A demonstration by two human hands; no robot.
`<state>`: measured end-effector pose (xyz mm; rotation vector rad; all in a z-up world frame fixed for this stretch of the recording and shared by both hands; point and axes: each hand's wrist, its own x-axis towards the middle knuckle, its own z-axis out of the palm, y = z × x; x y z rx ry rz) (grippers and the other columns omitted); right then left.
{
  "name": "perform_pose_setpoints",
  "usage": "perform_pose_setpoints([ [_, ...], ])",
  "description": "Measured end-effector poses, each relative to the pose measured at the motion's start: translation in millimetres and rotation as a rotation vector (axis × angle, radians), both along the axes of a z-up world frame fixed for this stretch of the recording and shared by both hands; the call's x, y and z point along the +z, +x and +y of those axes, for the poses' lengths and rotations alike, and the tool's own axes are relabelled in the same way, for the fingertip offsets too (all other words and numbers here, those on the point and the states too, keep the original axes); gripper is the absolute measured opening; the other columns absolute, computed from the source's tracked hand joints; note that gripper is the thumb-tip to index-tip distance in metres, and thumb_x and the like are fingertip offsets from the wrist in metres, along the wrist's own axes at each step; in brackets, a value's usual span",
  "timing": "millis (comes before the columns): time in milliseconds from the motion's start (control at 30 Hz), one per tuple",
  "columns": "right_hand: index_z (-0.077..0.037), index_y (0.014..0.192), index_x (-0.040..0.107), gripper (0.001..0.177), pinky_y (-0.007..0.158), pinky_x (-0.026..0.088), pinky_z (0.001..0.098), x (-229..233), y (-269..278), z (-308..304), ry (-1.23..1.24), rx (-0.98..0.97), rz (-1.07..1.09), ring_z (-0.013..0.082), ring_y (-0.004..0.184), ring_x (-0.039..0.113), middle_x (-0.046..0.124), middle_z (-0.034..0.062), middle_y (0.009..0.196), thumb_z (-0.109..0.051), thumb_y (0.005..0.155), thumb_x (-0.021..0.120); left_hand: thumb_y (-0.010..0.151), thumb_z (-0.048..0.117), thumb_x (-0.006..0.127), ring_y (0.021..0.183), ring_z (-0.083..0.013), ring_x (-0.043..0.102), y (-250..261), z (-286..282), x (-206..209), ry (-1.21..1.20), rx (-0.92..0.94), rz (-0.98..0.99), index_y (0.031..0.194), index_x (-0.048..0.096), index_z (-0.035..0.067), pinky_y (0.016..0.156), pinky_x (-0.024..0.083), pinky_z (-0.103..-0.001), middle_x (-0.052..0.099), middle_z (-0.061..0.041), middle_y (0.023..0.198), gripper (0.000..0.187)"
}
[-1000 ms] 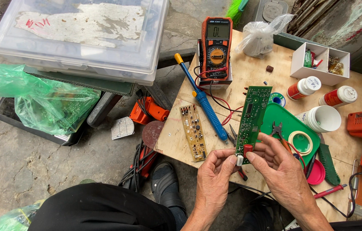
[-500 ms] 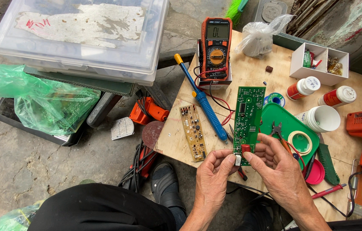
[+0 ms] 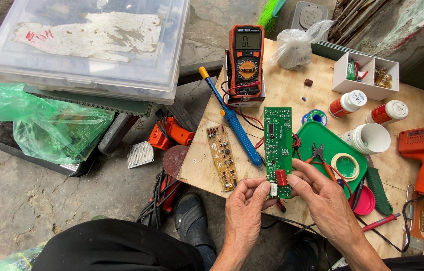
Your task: The person scrapes a green circuit board with a small metal tool, then uses a multimeter to test points on the board. They flip the board over to view the other side, place it on the table, and later pick up a second circuit board to compare. Finally, they open a plastic container and handle a green lid.
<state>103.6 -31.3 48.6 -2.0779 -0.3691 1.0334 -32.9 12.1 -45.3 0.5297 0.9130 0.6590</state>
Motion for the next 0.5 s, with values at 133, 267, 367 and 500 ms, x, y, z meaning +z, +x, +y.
perform_pose_setpoints([
  [133,-0.015,0.159,0.07,0.07,0.111,0.056,0.0311,6.2,-2.9,3.2,-0.049,-0.031,0.024,0.0169,0.122,0.076,0.079,0.0101,0.134,-0.018,0.09,0.08,0.099,0.017,0.08,0.093,-0.0196,0.083,1.5,-4.3,-4.0,0.064,0.02,-0.019,0.111,0.077,0.0,0.087,0.075,-0.036,0.087,-0.018,0.106,0.021],
  [267,-0.011,0.156,0.071,0.067,0.107,0.059,0.0321,-10.6,4.8,-3.8,0.023,-0.053,0.023,0.0185,0.117,0.074,0.078,0.0139,0.13,-0.012,0.09,0.081,0.099,0.019,0.08,0.093,-0.0169,0.082,2.3,-6.9,-4.3,0.136,0.009,-0.006,0.11,0.078,0.002,0.087,0.075,-0.035,0.087,-0.015,0.103,0.021],
  [367,-0.007,0.157,0.069,0.067,0.107,0.056,0.0326,-10.2,5.0,-4.4,0.069,-0.094,0.071,0.0203,0.118,0.074,0.08,0.016,0.13,-0.008,0.09,0.078,0.099,0.019,0.081,0.092,-0.0142,0.081,2.3,-7.1,-2.0,0.171,-0.007,0.003,0.109,0.079,0.003,0.086,0.073,-0.032,0.088,-0.012,0.103,0.019],
  [500,-0.005,0.154,0.07,0.063,0.108,0.055,0.0343,-10.5,6.7,-7.9,0.108,-0.098,0.104,0.0215,0.117,0.074,0.082,0.0173,0.129,-0.005,0.091,0.077,0.099,0.019,0.081,0.094,-0.0133,0.079,3.9,-8.7,-3.3,0.173,-0.019,0.012,0.112,0.08,0.002,0.086,0.071,-0.031,0.087,-0.011,0.105,0.021],
])
